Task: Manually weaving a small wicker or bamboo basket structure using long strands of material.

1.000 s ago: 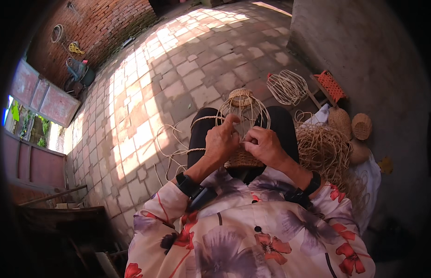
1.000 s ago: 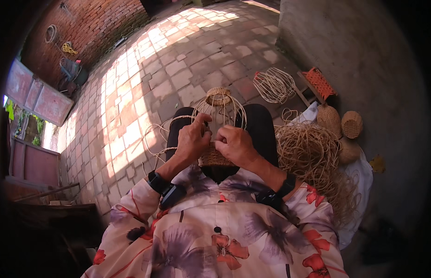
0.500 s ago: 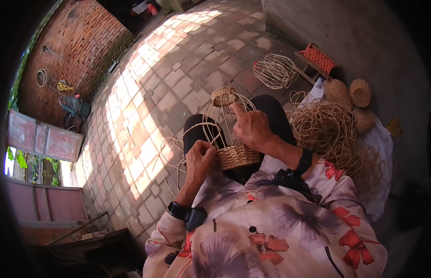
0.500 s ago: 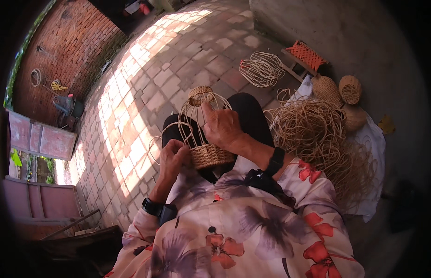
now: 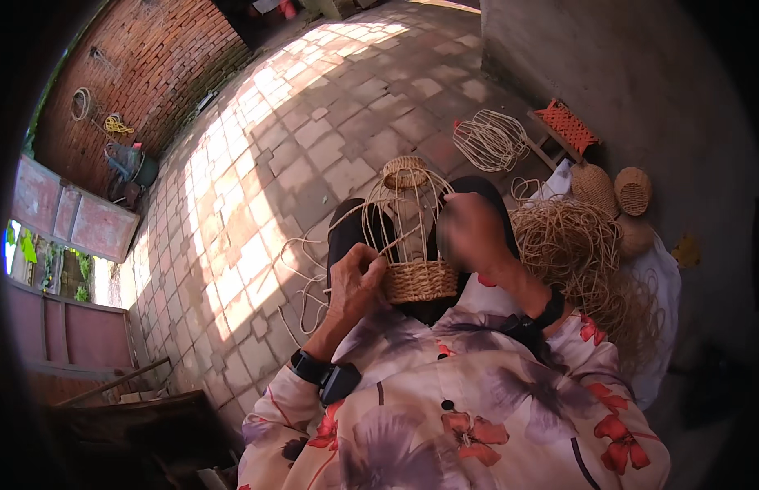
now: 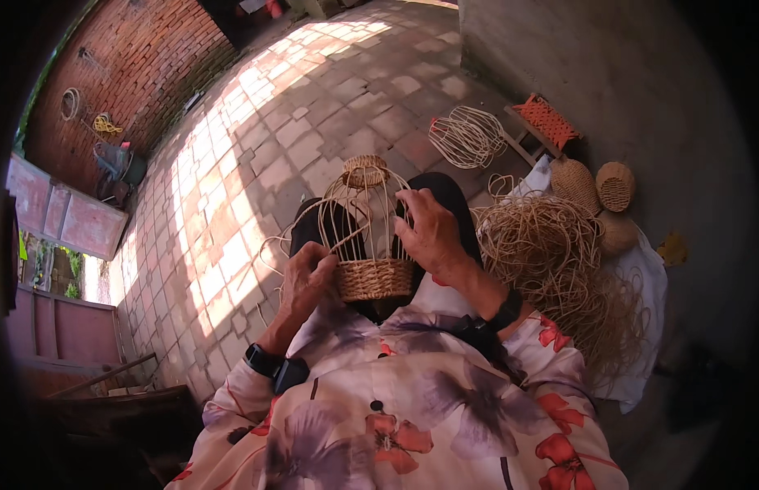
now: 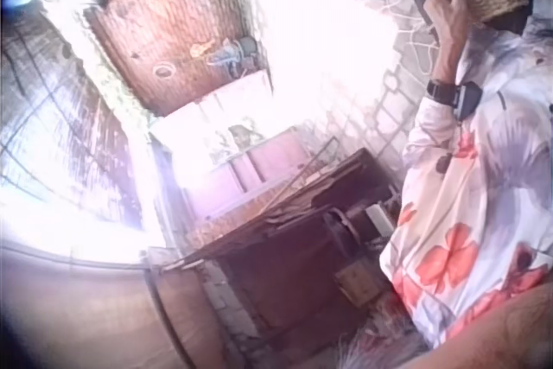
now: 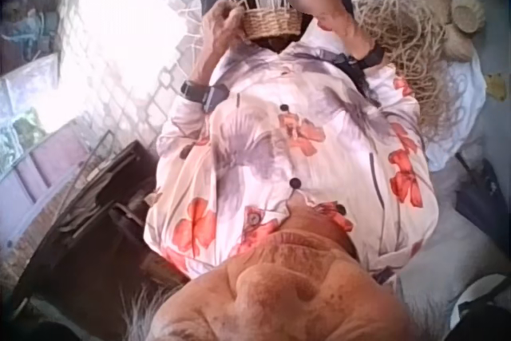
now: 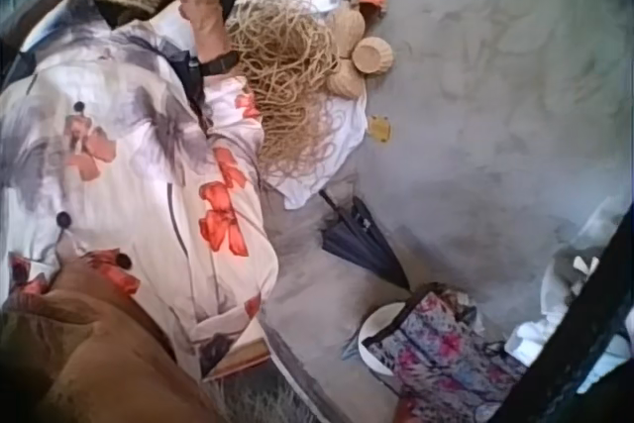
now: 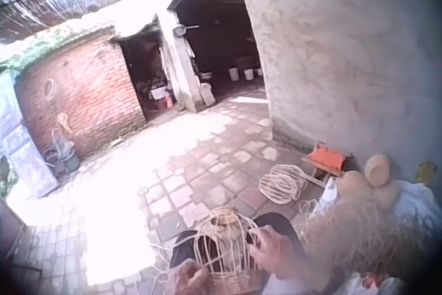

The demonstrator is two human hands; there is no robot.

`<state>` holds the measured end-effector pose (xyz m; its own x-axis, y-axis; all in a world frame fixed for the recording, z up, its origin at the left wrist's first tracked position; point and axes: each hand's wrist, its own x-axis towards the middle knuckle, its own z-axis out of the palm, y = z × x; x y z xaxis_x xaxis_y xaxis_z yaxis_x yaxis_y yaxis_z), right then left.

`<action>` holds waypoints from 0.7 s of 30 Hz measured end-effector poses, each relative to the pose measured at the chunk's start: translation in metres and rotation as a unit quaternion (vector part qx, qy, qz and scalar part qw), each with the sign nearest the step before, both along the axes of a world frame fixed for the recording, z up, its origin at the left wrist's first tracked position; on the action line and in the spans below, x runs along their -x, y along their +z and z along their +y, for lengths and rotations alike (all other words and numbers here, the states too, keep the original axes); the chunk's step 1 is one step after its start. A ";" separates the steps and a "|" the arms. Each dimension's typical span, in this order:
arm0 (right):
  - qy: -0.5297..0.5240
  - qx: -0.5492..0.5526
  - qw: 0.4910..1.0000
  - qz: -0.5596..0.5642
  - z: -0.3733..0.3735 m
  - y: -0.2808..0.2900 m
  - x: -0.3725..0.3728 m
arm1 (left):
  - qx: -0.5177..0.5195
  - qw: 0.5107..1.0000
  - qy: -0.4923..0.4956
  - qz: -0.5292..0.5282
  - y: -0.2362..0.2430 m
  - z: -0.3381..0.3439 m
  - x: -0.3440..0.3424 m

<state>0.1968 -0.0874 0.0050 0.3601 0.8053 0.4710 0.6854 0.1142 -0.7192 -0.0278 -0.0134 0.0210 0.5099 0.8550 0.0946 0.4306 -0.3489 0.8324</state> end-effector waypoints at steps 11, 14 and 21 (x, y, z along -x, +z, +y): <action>0.088 -0.009 0.977 -0.194 0.005 0.012 0.029 | 0.056 0.998 -0.008 0.018 0.015 0.001 -0.004; 0.079 0.009 0.980 -0.180 0.004 0.012 0.032 | -0.144 0.988 -0.031 0.043 0.026 0.005 -0.013; 0.079 0.012 0.982 -0.169 0.001 0.012 0.029 | -0.179 0.976 -0.108 0.067 0.032 0.029 -0.015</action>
